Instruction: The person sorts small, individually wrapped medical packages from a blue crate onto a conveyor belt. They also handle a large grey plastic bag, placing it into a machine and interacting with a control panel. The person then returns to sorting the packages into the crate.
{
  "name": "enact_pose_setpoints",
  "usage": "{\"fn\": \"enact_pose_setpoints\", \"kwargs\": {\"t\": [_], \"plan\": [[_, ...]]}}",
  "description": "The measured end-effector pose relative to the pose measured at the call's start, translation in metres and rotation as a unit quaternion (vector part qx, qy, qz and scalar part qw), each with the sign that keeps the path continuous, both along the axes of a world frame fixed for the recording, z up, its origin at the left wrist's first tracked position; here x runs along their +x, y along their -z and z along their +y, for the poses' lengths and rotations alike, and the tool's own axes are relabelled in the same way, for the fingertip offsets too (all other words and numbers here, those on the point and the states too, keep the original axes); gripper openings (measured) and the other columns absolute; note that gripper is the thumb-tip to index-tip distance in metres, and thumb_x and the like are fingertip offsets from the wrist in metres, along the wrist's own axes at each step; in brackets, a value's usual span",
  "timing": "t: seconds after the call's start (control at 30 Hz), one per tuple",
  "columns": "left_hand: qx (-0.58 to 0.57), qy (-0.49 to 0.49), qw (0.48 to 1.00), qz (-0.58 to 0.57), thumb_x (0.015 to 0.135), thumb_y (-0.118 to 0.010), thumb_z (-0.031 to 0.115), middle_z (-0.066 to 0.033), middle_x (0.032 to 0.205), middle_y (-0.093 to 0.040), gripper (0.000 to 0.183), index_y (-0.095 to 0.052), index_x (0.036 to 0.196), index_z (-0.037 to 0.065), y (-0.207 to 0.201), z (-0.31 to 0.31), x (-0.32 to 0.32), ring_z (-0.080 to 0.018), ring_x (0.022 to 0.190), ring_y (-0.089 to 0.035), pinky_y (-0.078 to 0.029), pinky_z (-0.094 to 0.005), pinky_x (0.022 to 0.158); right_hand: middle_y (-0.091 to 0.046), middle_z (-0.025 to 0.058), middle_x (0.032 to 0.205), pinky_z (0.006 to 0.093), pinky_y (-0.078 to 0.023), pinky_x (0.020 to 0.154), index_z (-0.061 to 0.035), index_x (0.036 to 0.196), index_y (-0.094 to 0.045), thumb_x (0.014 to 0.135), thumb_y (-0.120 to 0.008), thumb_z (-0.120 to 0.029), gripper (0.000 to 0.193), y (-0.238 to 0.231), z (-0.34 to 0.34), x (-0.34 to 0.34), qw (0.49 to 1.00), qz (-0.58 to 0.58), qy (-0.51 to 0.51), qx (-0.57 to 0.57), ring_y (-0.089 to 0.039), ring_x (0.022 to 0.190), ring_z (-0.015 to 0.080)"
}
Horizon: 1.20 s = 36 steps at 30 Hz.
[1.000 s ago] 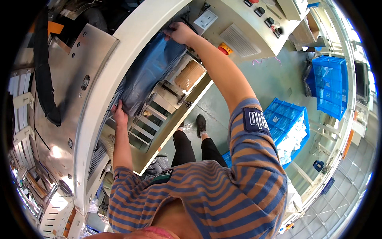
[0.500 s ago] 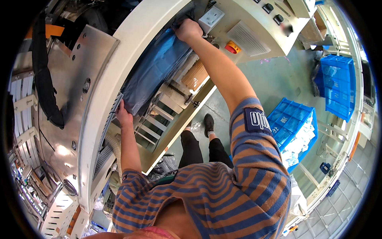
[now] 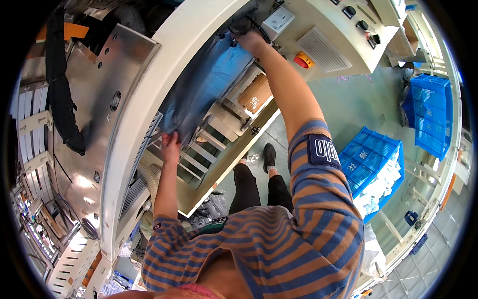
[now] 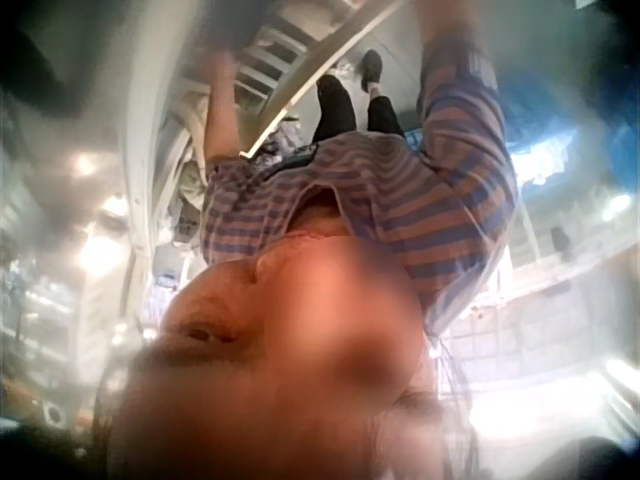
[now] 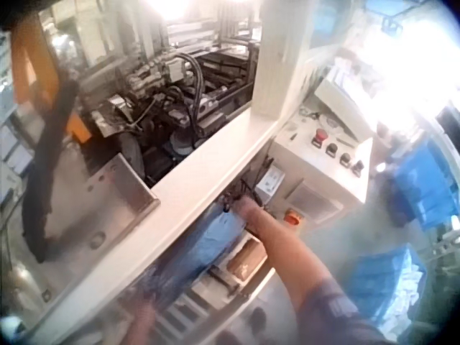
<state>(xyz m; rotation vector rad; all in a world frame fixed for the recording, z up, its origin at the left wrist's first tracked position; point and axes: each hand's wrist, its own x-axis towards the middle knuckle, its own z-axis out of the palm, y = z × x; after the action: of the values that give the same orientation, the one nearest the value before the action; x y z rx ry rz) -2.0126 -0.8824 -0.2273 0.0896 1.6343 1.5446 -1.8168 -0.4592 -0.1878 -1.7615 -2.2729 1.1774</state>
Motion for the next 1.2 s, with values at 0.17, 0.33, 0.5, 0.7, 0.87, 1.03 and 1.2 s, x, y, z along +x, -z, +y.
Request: {"fn": "enact_pose_setpoints", "kwargs": {"t": [0.17,0.33,0.5,0.7,0.87,1.03,1.2], "plan": [[0.054,0.015,0.974,-0.221,0.081,-0.061,0.008,-0.0029,0.101,-0.056,0.023,-0.053,0.102,0.007,-0.011,0.041,0.010,-0.0159,0.095,-0.052,-0.039,-0.0297,0.083,-0.060,0.0194,0.098,0.0411,-0.046,0.078,-0.0050,0.102,-0.058,0.083,-0.046,-0.033,0.036,0.093,0.045,0.049,0.931,-0.187,-0.227,0.214,-0.058,0.089,0.0353],[0.016,0.029,0.999,0.035,0.083,-0.060,0.014,-0.0042,0.103,-0.057,0.022,-0.052,0.103,0.008,0.018,0.016,0.008,-0.0162,0.095,-0.053,-0.042,-0.0312,0.082,-0.060,0.0179,0.098,0.0411,-0.046,0.078,-0.0060,0.104,-0.056,0.078,-0.054,-0.031,0.036,-0.035,-0.049,0.015,0.993,-0.030,-0.043,0.111,-0.057,0.090,0.0340],[-0.015,0.032,0.982,-0.187,0.083,-0.060,0.017,-0.0015,0.098,-0.057,0.022,-0.052,0.103,0.010,-0.015,0.034,0.001,-0.0140,0.091,-0.053,-0.043,-0.0289,0.077,-0.056,0.0137,0.103,0.0396,-0.044,0.079,-0.0100,0.111,-0.052,0.072,-0.062,-0.021,0.042,-0.057,-0.096,0.043,0.963,-0.007,0.012,0.270,-0.052,0.096,0.0321],[-0.163,0.012,0.984,-0.072,0.076,-0.067,0.034,-0.0018,0.084,-0.057,0.033,-0.054,0.092,0.009,0.072,0.030,-0.060,-0.0139,0.079,-0.053,-0.042,-0.0289,0.067,-0.053,0.0129,0.094,0.0382,-0.043,0.076,-0.0076,0.106,-0.053,0.074,-0.061,-0.019,0.034,-0.057,-0.165,0.096,0.945,0.095,-0.016,0.312,-0.051,0.090,0.0307],[-0.259,0.088,0.883,0.381,0.078,-0.062,0.027,-0.0142,0.094,-0.061,0.034,-0.057,0.101,0.002,0.027,0.022,-0.024,-0.0265,0.081,-0.060,-0.046,-0.0374,0.070,-0.054,0.0138,0.087,0.0386,-0.044,0.073,-0.0061,0.099,-0.057,0.073,-0.061,-0.017,0.029,-0.038,-0.244,0.179,0.992,-0.002,0.025,0.121,-0.054,0.083,0.0309],[-0.056,0.383,0.722,0.574,0.074,-0.065,0.030,-0.0159,0.130,-0.041,0.057,-0.044,0.124,0.013,-0.092,0.112,0.025,-0.0335,0.118,-0.041,-0.037,-0.0383,0.094,-0.059,0.0122,0.085,0.0370,-0.047,0.068,-0.0063,0.094,-0.059,0.071,-0.066,-0.016,0.027,-0.001,-0.336,0.245,0.999,-0.004,0.038,0.023,-0.058,0.077,0.0283],[-0.263,0.543,0.573,0.555,0.079,-0.043,0.060,-0.0084,0.147,-0.001,0.077,-0.020,0.139,0.018,-0.019,0.108,0.011,-0.0315,0.134,-0.002,-0.015,-0.0644,0.096,-0.063,0.0114,0.081,0.0326,-0.048,0.071,-0.0056,0.092,-0.063,0.072,-0.066,-0.018,0.023,-0.023,-0.357,0.273,0.995,0.009,0.062,-0.074,-0.061,0.074,0.0228]]}}
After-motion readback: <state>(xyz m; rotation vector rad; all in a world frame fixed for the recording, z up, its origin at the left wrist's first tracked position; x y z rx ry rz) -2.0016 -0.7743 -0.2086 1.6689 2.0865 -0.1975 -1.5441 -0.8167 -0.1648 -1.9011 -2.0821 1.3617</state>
